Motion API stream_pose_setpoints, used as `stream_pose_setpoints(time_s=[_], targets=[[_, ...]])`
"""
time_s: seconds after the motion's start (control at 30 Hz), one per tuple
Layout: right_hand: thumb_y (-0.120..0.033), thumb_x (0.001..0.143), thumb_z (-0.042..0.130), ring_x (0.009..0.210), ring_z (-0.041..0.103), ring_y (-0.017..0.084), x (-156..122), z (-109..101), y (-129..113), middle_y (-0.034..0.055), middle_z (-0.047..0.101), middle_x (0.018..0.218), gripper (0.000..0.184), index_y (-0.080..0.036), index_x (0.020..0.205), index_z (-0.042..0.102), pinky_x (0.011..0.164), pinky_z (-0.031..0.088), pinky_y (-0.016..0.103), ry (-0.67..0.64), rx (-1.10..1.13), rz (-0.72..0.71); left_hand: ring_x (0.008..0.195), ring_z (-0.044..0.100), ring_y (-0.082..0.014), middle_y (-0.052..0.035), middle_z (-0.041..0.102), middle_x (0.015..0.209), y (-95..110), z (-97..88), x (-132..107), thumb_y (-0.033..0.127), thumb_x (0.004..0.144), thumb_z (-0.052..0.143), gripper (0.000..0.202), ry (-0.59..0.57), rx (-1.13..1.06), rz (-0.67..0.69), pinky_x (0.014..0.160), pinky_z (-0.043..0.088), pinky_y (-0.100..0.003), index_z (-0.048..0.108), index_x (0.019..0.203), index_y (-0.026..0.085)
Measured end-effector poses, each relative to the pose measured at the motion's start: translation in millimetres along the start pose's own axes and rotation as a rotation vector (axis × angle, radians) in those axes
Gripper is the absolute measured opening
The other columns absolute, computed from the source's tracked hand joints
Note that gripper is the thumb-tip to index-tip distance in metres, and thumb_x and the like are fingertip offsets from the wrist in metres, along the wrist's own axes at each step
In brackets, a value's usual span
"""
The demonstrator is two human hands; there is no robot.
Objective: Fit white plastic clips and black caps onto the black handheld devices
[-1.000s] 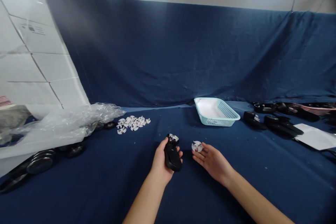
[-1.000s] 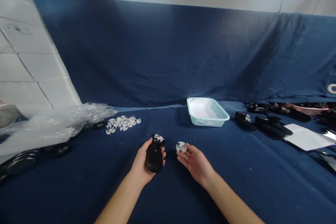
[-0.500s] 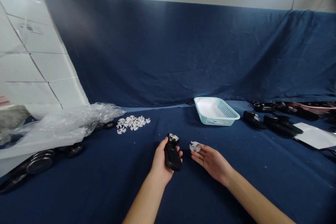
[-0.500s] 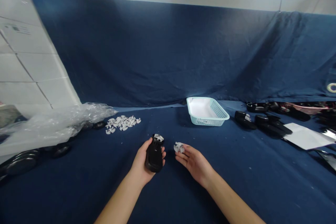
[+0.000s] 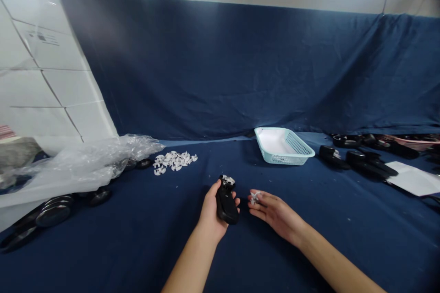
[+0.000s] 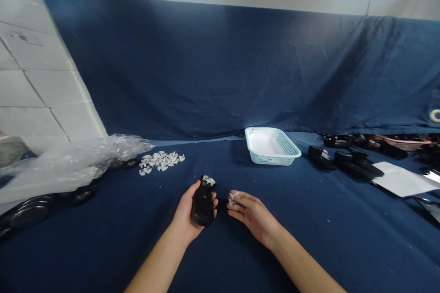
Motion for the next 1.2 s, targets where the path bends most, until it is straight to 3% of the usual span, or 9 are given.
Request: stream_pose_setpoints(time_s=[0.23, 0.5, 0.8, 1.03, 1.2], targets=[[-0.028, 0.081, 0.067, 0.079, 0.066, 0.015, 2, -1, -1, 0.0061, 0.070, 0.088, 0.022, -0.015, 0.098, 0.068, 0.084, 0.050, 0.031, 0.011, -0.007, -0.019, 0.055, 0.065, -0.0178, -0.0062, 0.067, 0.068, -1, -0.9, 2, 0.049, 0.081, 0.058, 0.038, -0.008, 0.001, -0.003, 0.050, 0.049, -0.027, 0.063, 0.080, 0.011], [-0.024, 0.083, 0.060, 0.077, 0.065, 0.016, 2, -3, 0, 0.0059, 0.069, 0.084, 0.022, -0.014, 0.102, 0.066, 0.082, 0.050, 0.032, 0.040, 0.033, 0.009, 0.055, 0.065, -0.0179, -0.0059, 0.067, 0.069, -2, -1.1, 1, 0.049, 0.080, 0.060, 0.039, -0.006, -0.014, 0.004, 0.050, 0.049, -0.027, 0.064, 0.081, 0.010], [-0.027, 0.081, 0.066, 0.072, 0.064, 0.015, 14, -13, -3, 0.0044, 0.067, 0.082, 0.023, -0.016, 0.101, 0.066, 0.079, 0.052, 0.033, 0.071, -0.148, -0.045, 0.057, 0.064, -0.0183, -0.0059, 0.066, 0.071, -10, 2.6, -1, 0.052, 0.080, 0.057, 0.042, -0.027, -0.089, -0.021, 0.052, 0.048, -0.028, 0.063, 0.084, 0.011], [-0.026, 0.075, 0.070, 0.065, 0.065, 0.015, 75, -8, -35, 0.0047, 0.068, 0.075, 0.021, -0.014, 0.092, 0.067, 0.070, 0.054, 0.029, 0.098, -0.519, 0.020, 0.056, 0.062, -0.0178, -0.0053, 0.063, 0.070, -19, 6.9, -4, 0.054, 0.077, 0.057, 0.043, -0.058, -0.193, -0.029, 0.051, 0.043, -0.027, 0.063, 0.086, 0.012], [-0.025, 0.077, 0.069, 0.060, 0.063, 0.014, 146, 33, -54, 0.0042, 0.066, 0.068, 0.013, -0.013, 0.079, 0.066, 0.066, 0.054, 0.028, 0.105, -0.713, 0.040, 0.054, 0.060, -0.0174, -0.0047, 0.061, 0.067, -27, 2.3, 0, 0.056, 0.076, 0.056, 0.047, -0.014, -0.218, -0.065, 0.051, 0.041, -0.026, 0.063, 0.089, 0.011]])
Point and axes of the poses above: each hand's wrist, its own x-axis towards the middle knuckle, its own z-axis out of the palm, y = z × x, the point moved 9 cm from there along x, towards the middle knuckle
